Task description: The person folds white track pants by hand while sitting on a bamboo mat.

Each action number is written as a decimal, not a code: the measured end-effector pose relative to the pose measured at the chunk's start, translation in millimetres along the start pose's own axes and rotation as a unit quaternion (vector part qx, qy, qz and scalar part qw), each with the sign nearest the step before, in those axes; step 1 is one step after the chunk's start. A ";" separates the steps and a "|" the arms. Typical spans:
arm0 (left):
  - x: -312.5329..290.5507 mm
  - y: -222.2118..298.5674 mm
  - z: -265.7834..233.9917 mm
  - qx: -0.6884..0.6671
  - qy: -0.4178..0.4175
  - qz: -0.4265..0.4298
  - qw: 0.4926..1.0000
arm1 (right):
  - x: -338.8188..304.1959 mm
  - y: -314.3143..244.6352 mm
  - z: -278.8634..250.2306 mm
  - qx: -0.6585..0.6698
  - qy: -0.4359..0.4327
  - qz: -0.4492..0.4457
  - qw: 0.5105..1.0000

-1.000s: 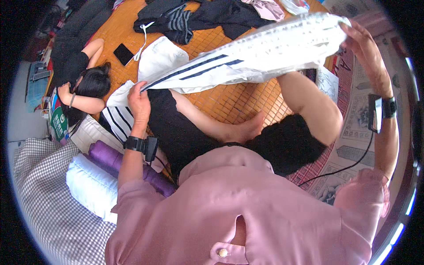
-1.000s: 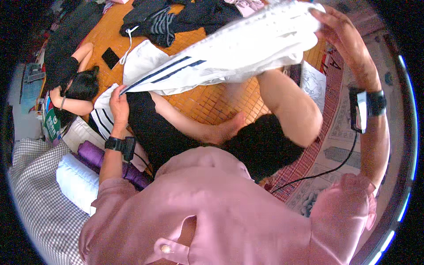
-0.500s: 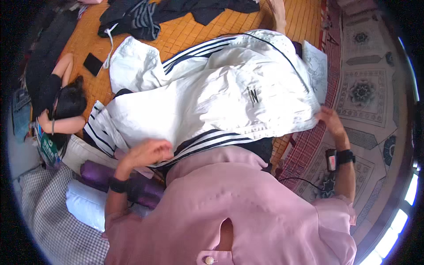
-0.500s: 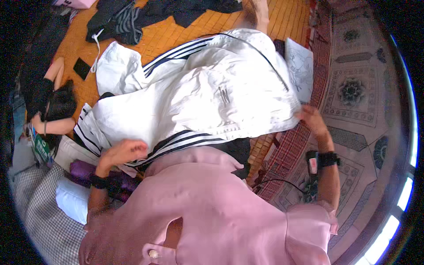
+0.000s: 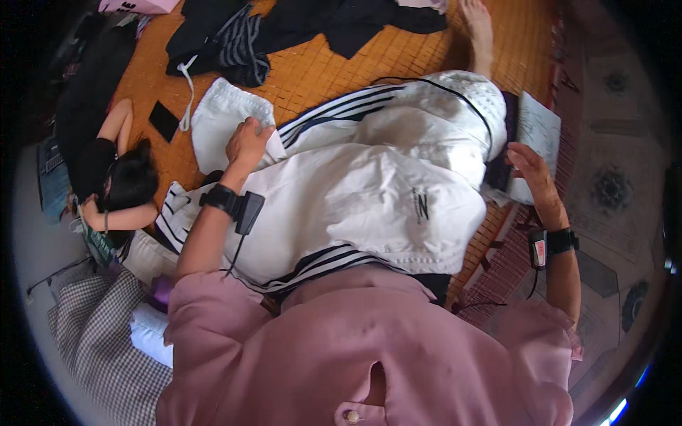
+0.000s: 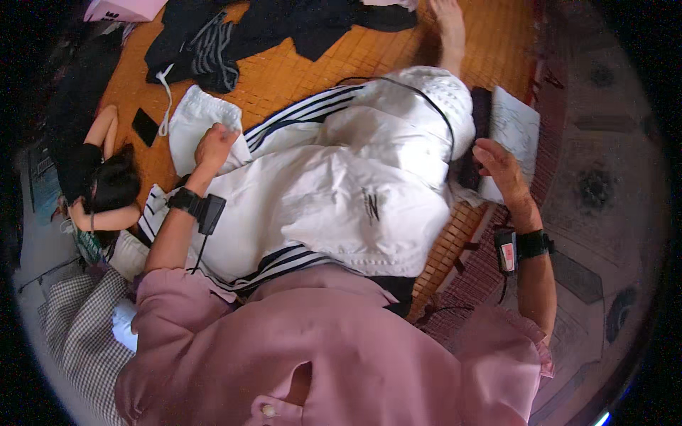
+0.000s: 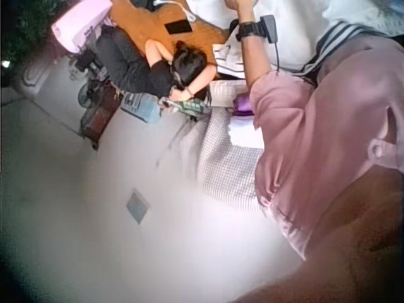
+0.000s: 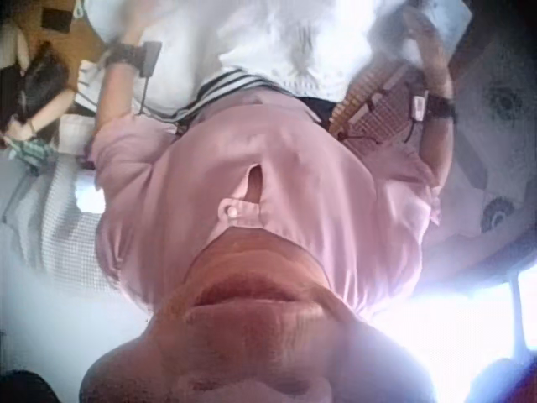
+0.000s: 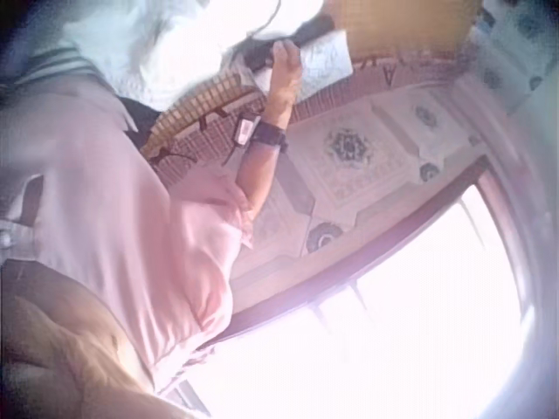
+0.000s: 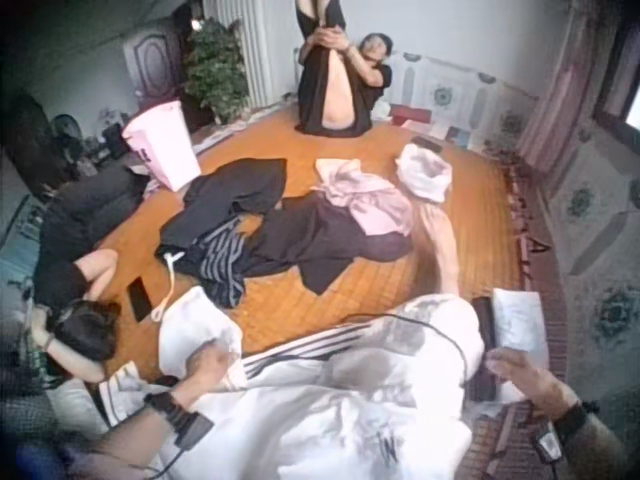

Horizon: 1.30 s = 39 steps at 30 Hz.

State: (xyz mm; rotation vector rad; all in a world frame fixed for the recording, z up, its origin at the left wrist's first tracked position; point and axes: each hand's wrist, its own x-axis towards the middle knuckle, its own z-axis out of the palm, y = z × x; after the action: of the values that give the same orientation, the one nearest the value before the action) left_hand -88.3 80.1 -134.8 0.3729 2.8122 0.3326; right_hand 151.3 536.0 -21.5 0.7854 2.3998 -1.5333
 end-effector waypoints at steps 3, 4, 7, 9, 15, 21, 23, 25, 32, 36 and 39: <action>16.6 -0.4 9.0 0.008 -0.041 -0.136 0.990 | 32.9 11.4 1.8 -0.001 0.007 0.014 1.000; 21.9 0.7 10.9 0.001 -0.109 -0.144 0.983 | 49.0 42.1 -3.2 0.030 0.003 -0.038 0.999; 23.2 -20.9 27.4 -0.009 -0.189 -0.168 0.967 | 68.3 26.1 18.5 0.134 -0.006 0.015 0.991; 23.4 -35.0 39.2 -0.061 -0.141 -0.126 0.980 | 84.7 26.1 25.3 0.357 -0.080 0.069 0.928; 27.8 -64.7 -19.5 -0.462 0.043 -0.198 0.863 | 74.8 8.3 -1.0 0.255 0.046 0.004 0.966; 32.9 -132.9 -103.1 -0.685 0.167 -0.023 0.709 | 72.7 -47.6 -49.4 0.248 0.195 -0.144 0.938; 27.9 -158.4 -101.8 -0.697 0.174 -0.040 0.694 | 80.6 -52.1 -54.9 0.219 0.216 -0.172 0.936; 9.1 -179.7 -80.3 -0.571 0.109 -0.049 0.812 | 96.2 -36.4 -50.7 0.196 0.146 -0.183 0.952; -63.4 -58.0 25.2 -0.287 -0.049 0.073 0.954 | 20.1 26.6 -15.5 0.175 0.048 -0.164 0.970; -77.4 21.6 47.2 -0.208 -0.121 0.105 0.965 | 1.0 64.1 -0.7 0.106 0.036 0.076 0.991; -77.5 44.3 53.9 -0.157 -0.098 0.160 0.970 | -8.5 69.9 18.0 0.170 0.014 0.091 0.981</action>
State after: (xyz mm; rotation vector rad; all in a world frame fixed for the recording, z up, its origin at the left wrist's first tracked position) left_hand 9.7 109.8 -154.3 0.7416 2.4479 0.7532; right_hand 193.0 540.0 -80.9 1.0639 2.0402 -1.8888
